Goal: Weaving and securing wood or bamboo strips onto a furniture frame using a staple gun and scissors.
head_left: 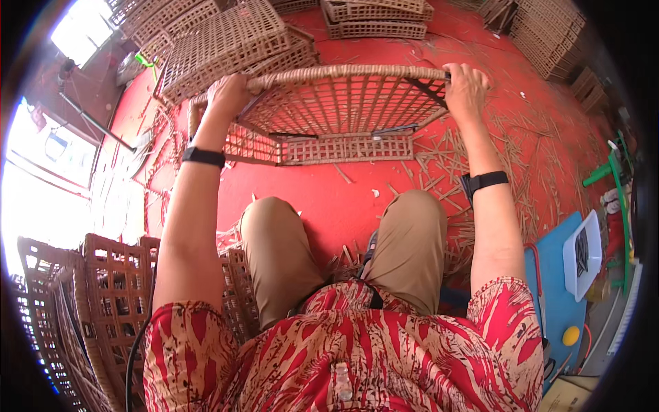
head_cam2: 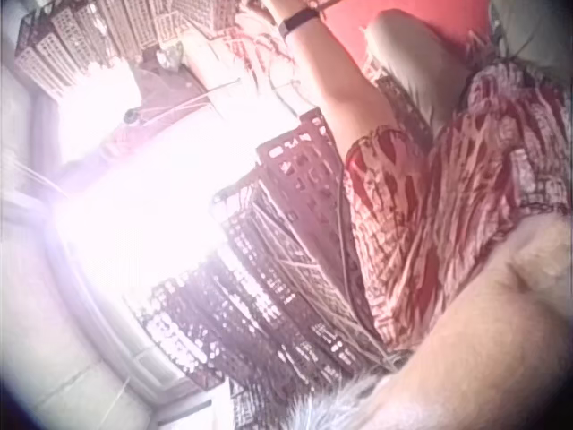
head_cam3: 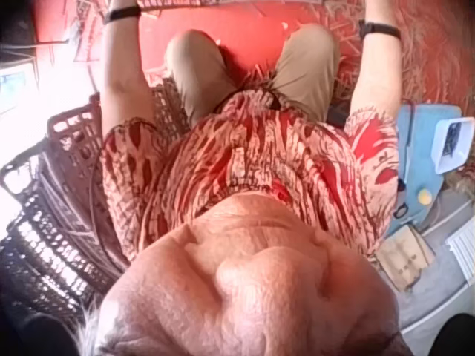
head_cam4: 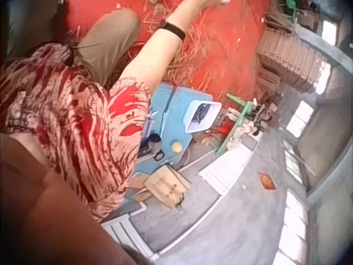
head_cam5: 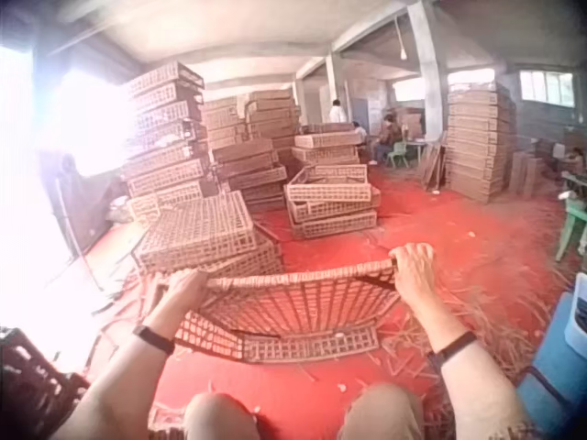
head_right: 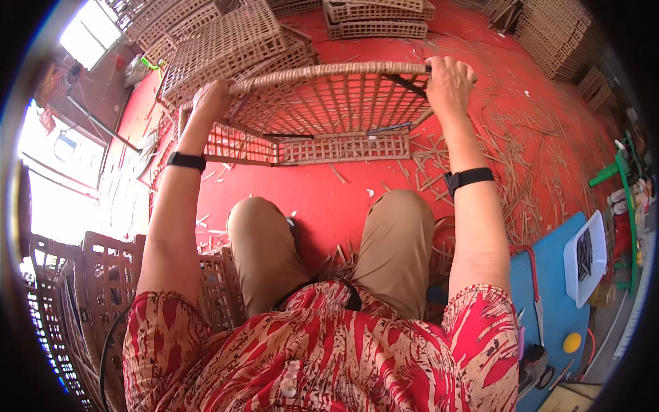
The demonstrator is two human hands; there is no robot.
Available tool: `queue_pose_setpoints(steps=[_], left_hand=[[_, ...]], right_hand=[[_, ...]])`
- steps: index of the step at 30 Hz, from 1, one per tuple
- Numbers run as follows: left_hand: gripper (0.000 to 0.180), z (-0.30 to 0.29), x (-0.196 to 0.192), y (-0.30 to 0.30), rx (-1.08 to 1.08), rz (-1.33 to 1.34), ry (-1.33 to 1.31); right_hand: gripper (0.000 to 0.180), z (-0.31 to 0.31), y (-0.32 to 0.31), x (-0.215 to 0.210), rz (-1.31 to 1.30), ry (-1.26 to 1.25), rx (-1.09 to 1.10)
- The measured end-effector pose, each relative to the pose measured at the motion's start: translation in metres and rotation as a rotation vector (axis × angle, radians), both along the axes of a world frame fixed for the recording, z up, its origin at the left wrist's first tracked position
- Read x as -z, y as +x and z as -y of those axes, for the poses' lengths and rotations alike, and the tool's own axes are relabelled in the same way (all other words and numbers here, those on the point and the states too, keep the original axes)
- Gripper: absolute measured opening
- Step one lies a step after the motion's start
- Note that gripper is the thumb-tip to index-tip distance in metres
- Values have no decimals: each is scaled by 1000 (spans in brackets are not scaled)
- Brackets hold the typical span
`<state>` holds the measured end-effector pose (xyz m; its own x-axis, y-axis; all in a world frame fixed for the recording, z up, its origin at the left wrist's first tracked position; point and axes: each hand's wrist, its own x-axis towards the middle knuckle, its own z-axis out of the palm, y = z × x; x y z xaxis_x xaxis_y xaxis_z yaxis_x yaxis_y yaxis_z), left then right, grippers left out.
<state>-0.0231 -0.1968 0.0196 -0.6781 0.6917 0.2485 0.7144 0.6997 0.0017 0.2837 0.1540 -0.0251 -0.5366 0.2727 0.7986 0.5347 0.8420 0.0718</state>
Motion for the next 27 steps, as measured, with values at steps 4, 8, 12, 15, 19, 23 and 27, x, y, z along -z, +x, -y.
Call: queue_pose_setpoints(steps=[4,8,12,15,19,23,27], left_hand=[[28,1,2,-12,-6,-14,-13],[28,0,-4,-16,-30,15,-38],[38,-7,-9,-17,-24,19,-54],[41,-15,-9,-27,24,68,-70],[36,-32,13,-80,106,-126,-58],[29,1,40,-156,528,-480,-146],[31,-34,9,-105,131,25,-48]], right_hand=[[27,-1,-6,-2,62,-17,43],[28,-3,-11,-4,84,-14,58],[34,-14,-16,0,83,26,20],[37,-27,-17,6,60,94,43],[35,-13,-4,-26,51,80,6],[43,9,-49,12,-382,-8,-22],[59,35,-4,88,-382,-285,-67]])
